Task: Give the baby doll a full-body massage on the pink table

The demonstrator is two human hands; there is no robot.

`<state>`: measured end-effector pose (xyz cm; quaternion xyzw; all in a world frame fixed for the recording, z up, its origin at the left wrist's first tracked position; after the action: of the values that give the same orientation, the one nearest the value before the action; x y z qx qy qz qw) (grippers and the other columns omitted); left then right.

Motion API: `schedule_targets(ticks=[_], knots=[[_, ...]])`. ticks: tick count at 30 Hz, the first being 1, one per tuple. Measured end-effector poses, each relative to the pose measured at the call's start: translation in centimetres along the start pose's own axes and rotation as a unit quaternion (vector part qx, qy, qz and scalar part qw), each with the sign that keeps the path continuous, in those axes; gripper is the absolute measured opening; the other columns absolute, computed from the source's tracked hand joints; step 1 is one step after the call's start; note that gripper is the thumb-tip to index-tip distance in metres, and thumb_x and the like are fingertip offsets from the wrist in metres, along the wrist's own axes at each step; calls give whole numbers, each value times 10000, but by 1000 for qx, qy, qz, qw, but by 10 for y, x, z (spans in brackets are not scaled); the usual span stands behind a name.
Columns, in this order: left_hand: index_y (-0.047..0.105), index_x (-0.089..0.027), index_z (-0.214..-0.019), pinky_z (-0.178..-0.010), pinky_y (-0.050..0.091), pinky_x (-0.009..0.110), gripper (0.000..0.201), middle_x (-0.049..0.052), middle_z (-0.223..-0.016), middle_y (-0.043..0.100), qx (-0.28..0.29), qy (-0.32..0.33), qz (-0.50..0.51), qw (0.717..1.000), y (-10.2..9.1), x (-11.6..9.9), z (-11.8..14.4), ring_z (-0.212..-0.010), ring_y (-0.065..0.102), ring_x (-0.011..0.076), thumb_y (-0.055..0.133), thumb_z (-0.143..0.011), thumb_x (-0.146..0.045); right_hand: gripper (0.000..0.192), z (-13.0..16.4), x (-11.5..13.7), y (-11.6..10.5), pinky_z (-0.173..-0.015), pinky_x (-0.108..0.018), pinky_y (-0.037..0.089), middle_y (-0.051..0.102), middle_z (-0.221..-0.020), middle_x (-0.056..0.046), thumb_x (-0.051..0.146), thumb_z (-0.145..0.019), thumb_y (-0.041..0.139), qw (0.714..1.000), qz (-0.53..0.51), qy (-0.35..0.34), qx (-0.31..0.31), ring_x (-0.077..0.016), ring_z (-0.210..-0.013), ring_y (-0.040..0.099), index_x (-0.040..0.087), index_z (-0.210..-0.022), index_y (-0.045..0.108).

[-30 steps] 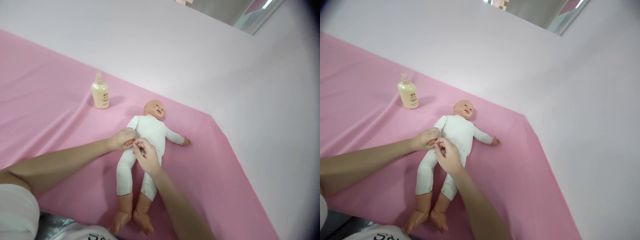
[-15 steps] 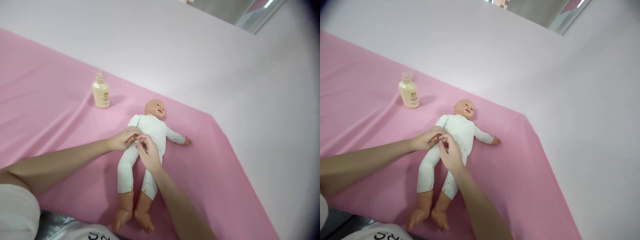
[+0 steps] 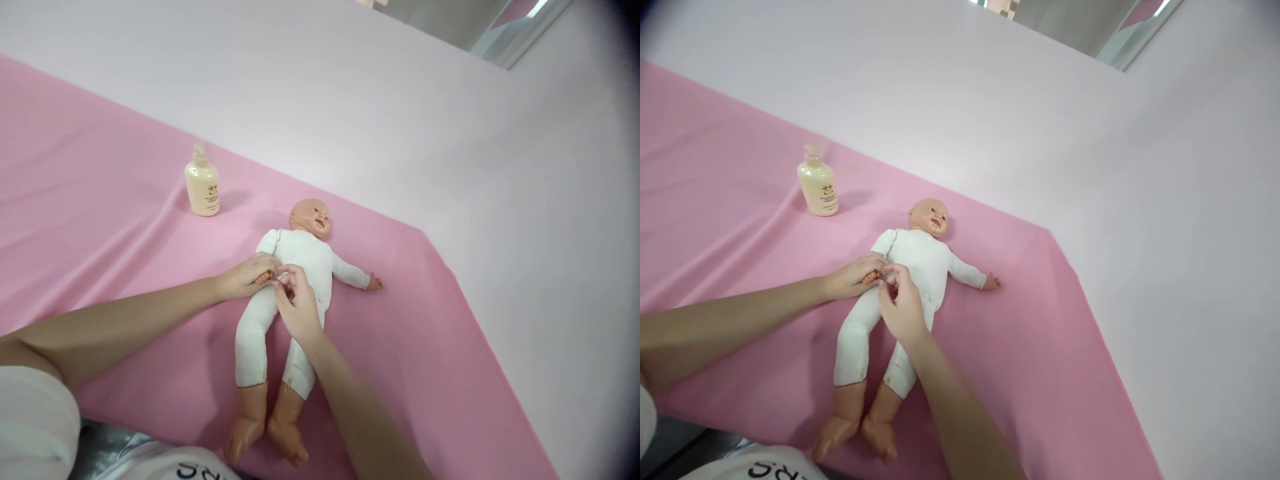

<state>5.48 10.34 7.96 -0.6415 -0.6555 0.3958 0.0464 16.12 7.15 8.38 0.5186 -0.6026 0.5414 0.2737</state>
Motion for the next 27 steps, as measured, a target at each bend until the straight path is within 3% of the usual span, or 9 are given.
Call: schedule_targets(ticks=[8,13,16,21,27], knots=[[553,-205,-1070,-894,487,410,162,92,-1000,640,-4,-15,5,1000,2,5,2,-977,594,209,544,-936,-296,262,0,-2,0,-626,-237,418,471,-733,41,221,-889,486,1000,-3,0,6,-108,-643,487,214,-1150,477],[520,-193,-1103,-1062,394,517,320,137,-1216,574,-90,-126,-49,987,-9,28,11,-1249,488,267,650,-866,-365,272,1,0,1,-620,-233,415,481,-733,42,230,-898,472,1000,-1,-1,9,-106,-639,490,215,-1170,479],[538,-192,-1040,-1095,368,526,254,139,-1271,562,-95,-159,-53,981,-10,34,13,-1311,448,268,632,-877,-363,268,1,0,1,-617,-230,415,487,-744,40,228,-900,461,1000,-1,0,13,-105,-648,497,214,-1167,481],[555,-199,-903,-1120,335,538,102,114,-1218,631,-57,-77,-40,995,-5,17,6,-1264,507,255,586,-891,-296,300,1,2,4,-656,-243,432,522,-777,30,230,-894,473,999,24,-11,26,-109,-664,513,218,-1193,494],[579,-211,-1008,-1076,381,535,244,115,-1145,667,-21,-56,-47,997,-2,14,9,-1215,549,285,645,-841,-375,354,1,0,6,-656,-253,439,523,-782,30,209,-868,491,998,59,-22,30,-106,-634,500,227,-1222,489]])
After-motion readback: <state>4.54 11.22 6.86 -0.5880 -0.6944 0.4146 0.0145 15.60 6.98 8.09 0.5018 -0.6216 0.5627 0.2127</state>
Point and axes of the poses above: each hand's wrist, its own z-axis away from the middle knuckle, its own y-axis out of the palm, x = y × z, the point moved 8 cm from there along -z, towards the middle knuckle
